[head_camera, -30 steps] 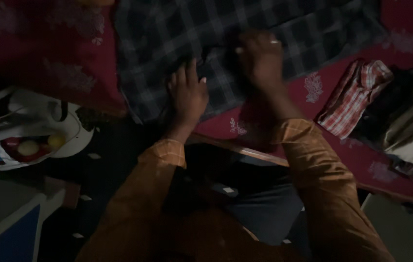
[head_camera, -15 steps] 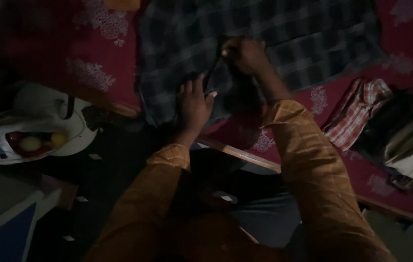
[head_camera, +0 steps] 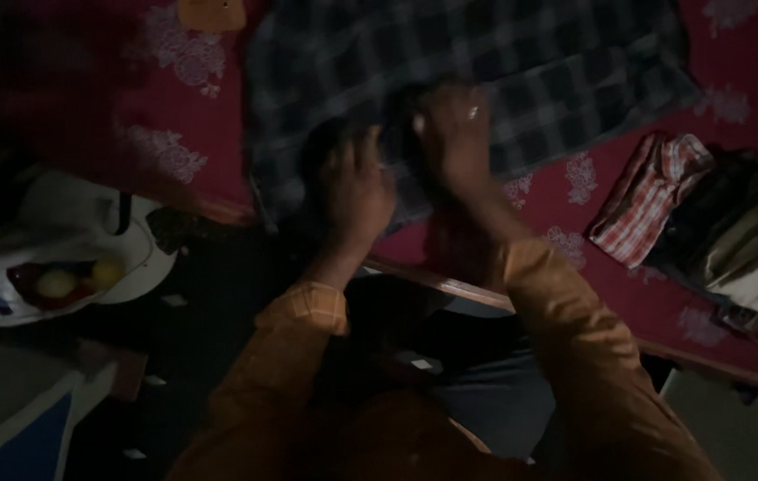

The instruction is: The person folds a plaid shirt and a striped garment by hand on a bed.

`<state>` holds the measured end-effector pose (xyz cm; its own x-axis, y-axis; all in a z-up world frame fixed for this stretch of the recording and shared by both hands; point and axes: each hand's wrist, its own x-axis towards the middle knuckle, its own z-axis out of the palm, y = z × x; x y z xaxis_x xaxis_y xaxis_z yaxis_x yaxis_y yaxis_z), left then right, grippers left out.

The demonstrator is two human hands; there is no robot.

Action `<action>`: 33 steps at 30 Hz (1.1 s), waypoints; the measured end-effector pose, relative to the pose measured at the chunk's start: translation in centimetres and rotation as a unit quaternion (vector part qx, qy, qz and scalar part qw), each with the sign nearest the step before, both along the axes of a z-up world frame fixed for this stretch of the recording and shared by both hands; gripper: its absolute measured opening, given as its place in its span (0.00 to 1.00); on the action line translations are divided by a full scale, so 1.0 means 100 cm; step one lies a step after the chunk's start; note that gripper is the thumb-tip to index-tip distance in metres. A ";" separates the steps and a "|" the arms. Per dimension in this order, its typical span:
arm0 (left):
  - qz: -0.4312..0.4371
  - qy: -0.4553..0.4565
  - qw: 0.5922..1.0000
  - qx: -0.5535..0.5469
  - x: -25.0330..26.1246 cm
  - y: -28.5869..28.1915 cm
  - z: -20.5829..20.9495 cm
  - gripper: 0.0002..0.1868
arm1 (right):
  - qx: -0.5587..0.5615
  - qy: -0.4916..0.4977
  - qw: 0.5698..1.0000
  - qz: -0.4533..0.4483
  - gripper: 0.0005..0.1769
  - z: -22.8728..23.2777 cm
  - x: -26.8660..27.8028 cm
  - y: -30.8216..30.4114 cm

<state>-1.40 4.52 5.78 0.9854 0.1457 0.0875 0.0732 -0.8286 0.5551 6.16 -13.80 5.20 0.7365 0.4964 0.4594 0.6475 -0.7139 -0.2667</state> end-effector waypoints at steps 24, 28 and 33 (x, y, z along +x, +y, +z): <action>-0.264 0.157 0.935 0.177 0.065 -0.048 -0.025 0.49 | -0.216 0.279 0.935 -0.035 0.41 -0.020 0.017 -0.108; -0.247 0.135 0.945 0.168 0.064 -0.049 -0.023 0.48 | -0.239 0.063 0.968 -0.046 0.36 -0.039 0.046 -0.152; -0.246 0.153 0.942 0.170 0.067 -0.053 -0.022 0.48 | -0.148 0.183 0.953 -0.189 0.36 -0.025 0.084 -0.246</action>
